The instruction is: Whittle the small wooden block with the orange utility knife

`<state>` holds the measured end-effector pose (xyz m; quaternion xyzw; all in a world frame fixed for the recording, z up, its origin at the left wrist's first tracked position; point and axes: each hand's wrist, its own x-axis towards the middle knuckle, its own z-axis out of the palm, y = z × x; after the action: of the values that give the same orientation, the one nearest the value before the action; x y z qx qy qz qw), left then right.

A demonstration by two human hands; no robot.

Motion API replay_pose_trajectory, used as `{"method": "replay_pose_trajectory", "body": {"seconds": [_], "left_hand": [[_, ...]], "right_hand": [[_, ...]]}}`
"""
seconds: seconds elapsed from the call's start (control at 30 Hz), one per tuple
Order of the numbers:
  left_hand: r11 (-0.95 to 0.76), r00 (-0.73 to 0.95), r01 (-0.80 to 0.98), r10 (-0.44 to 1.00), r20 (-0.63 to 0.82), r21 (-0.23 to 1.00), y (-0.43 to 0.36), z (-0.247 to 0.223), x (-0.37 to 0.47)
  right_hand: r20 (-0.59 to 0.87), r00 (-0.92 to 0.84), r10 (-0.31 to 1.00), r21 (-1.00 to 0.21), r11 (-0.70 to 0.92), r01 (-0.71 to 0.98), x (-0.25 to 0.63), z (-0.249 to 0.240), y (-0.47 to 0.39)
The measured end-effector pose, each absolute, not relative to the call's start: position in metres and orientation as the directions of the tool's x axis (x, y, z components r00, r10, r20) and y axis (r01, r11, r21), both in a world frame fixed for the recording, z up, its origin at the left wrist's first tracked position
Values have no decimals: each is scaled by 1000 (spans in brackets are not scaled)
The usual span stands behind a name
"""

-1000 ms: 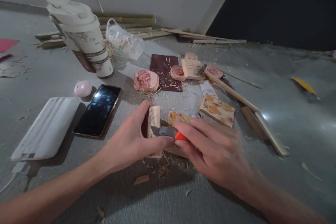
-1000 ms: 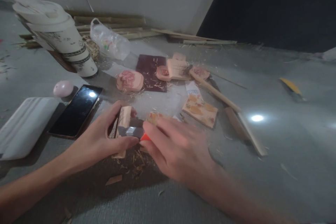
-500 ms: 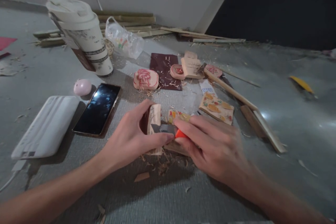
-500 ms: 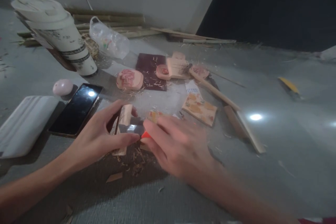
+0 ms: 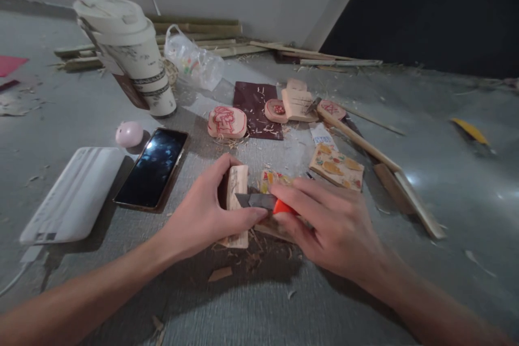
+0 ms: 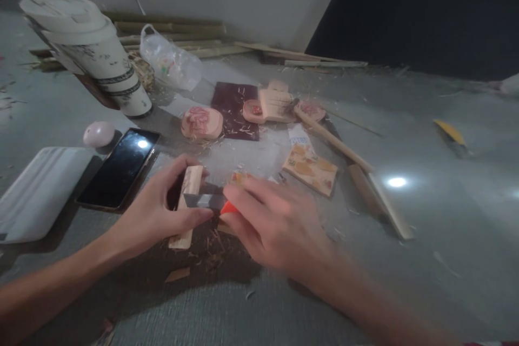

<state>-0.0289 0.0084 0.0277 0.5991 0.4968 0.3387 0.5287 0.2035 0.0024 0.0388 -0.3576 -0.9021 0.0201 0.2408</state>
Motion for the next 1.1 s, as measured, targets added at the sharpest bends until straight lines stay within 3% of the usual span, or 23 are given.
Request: {"method": "replay_pose_trajectory", "body": {"seconds": [0.43,0.73,0.97,1.1], "left_hand": [[14,355,191,931,-82,981,10,25,-34],[-5,366,254,926,-92,967,6,26,-34],[-14,360,222,931,-68,975,8,20,-38],[-4,381,195,922,-72,981,9,20,-38]], "right_hand": [[395,-643,656,-254,750,610,205,38,3],[402,-625,669,-252,737,627,203,36,0],[473,-507,721,-240,659,713,214,42,7],[441,-566,697,-251,701,668,211,41,5]]}}
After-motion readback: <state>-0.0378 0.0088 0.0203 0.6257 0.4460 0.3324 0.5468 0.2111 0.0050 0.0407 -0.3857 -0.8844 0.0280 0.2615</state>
